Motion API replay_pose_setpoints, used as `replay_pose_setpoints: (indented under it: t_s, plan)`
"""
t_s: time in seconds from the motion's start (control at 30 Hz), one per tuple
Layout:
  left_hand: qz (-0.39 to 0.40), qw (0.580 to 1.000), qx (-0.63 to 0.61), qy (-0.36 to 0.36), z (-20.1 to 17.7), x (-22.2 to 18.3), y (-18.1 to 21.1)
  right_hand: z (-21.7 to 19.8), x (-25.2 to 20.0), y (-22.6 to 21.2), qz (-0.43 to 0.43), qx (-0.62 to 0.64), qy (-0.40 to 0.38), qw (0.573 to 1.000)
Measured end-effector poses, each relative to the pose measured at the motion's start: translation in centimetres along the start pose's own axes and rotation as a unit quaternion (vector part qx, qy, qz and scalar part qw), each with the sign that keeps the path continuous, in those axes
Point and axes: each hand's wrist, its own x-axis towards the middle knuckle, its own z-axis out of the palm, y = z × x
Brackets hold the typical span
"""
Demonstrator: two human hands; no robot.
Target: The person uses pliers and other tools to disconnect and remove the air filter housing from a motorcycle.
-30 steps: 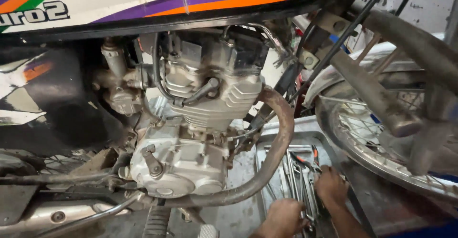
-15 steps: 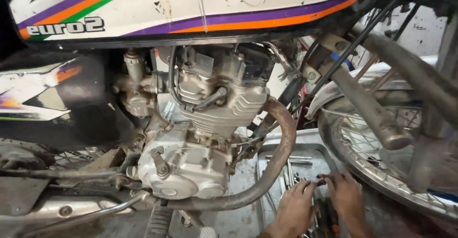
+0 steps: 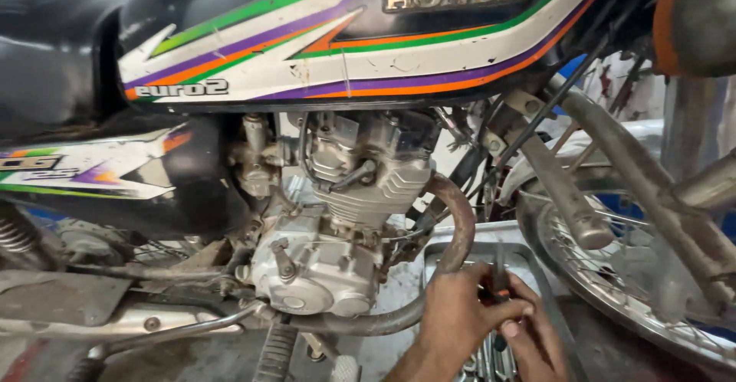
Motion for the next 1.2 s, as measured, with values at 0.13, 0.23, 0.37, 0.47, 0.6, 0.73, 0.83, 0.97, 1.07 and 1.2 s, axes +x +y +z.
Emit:
replay_pose_setpoints:
  t_s: [0.13,0.23,0.37,0.47,0.6,0.73,0.83,0.97,1.07,1.2]
  plan:
    - [0.026,0.998,0.012,0.052,-2.6,-0.1,1.4,0.0,1.6,0.4,0.088,-0.253,-0.087,0.959]
    - [0.127,0.990,0.023,0.063,-3.5,0.9,1.2,1.5,2.6,-0.4,-0.046,-0.184,-0.006,0.982]
    - [0.362,0.895,0.099,0.239,-7.0,2.4,2.8,3.8,3.2,-2.1,0.035,0.098,-0.020,0.994]
    - [0.421,0.828,0.196,0.313,-9.5,4.8,3.8,4.8,3.5,-1.6,0.057,0.249,-0.044,0.966]
    - [0.419,0.717,0.405,0.382,-11.9,8.1,4.6,6.7,4.0,-2.5,0.084,0.288,-0.039,0.953]
    - [0.416,0.720,0.408,0.377,-11.4,10.7,4.1,8.4,4.5,-4.2,0.081,0.269,-0.018,0.960]
    - [0.382,0.761,0.421,0.314,-11.6,11.3,4.5,8.8,5.0,-4.9,0.112,0.267,0.010,0.957]
    - [0.384,0.771,0.413,0.294,-12.2,11.0,5.1,9.2,5.5,-5.3,0.081,0.277,0.004,0.958]
    - [0.388,0.784,0.402,0.271,-13.0,10.9,5.4,9.2,5.9,-5.9,0.088,0.242,-0.014,0.966]
    - [0.400,0.783,0.406,0.249,-13.6,10.7,5.4,9.7,5.5,-7.4,0.123,0.205,-0.033,0.971]
